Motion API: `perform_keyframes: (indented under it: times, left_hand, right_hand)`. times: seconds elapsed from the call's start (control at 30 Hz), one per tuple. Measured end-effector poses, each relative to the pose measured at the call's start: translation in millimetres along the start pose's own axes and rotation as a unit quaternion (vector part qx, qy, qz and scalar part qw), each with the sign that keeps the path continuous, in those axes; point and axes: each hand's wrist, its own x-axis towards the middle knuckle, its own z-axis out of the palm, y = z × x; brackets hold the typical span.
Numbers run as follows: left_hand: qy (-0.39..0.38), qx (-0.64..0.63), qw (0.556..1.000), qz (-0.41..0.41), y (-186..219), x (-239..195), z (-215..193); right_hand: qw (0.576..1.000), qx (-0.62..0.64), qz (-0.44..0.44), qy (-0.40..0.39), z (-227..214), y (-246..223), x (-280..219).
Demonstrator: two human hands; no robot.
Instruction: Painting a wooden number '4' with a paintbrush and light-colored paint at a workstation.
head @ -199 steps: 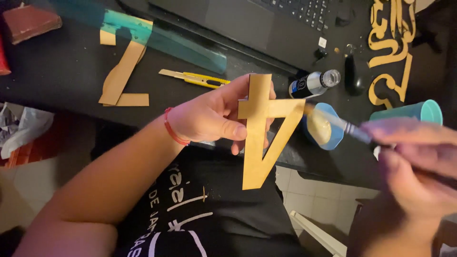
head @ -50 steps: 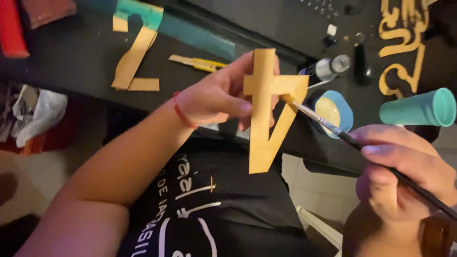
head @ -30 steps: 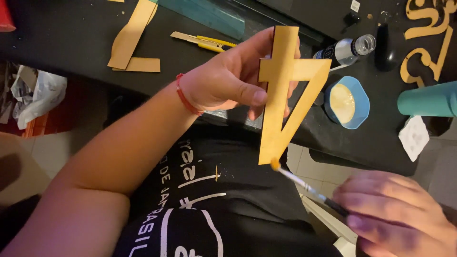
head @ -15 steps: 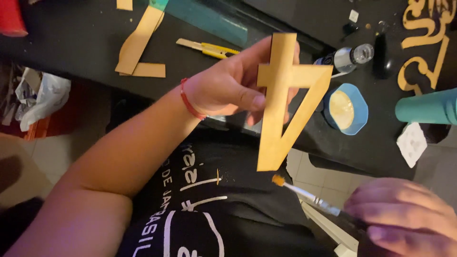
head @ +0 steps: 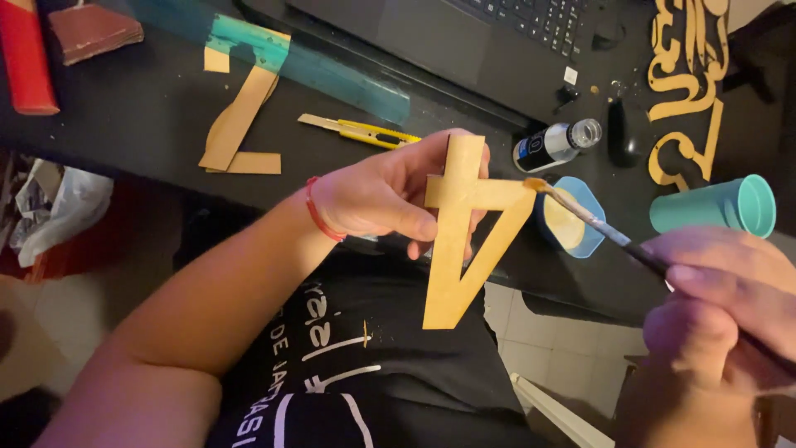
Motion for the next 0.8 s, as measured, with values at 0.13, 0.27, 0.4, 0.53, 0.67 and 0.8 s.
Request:
perform_keyframes:
  times: [0.13, 0.27, 0.4, 0.53, 0.67, 0.8]
  left_hand:
    - [0.019, 0.078, 0.997, 0.008, -2.5, 4.1, 1.4]
    - [0.054, 0.171, 0.983, 0.049, -9.1, 9.1, 1.5]
    - [0.115, 0.188, 0.974, 0.051, -18.3, 6.9, -2.2]
    - [0.077, 0.195, 0.973, 0.093, -16.5, 6.0, -1.4]
    - [0.095, 0.161, 0.980, 0.069, -18.3, 3.6, -2.2]
    - [0.078, 0.176, 0.978, 0.078, -16.4, 5.7, -0.9]
  right_hand:
    - [0.955, -0.070, -0.196, -0.211, -51.6, 74.2, -2.5]
    - [0.977, -0.019, -0.208, -0.038, 10.5, 52.1, -1.6]
    - [0.968, 0.091, -0.227, 0.053, 46.7, 38.6, -8.0]
    - [0.987, 0.099, -0.122, -0.027, 43.1, 28.3, -14.4]
    - [0.977, 0.121, -0.089, 0.149, 52.3, 47.5, -11.3]
    - [0.970, 0.131, -0.147, 0.141, 55.9, 48.1, -9.3]
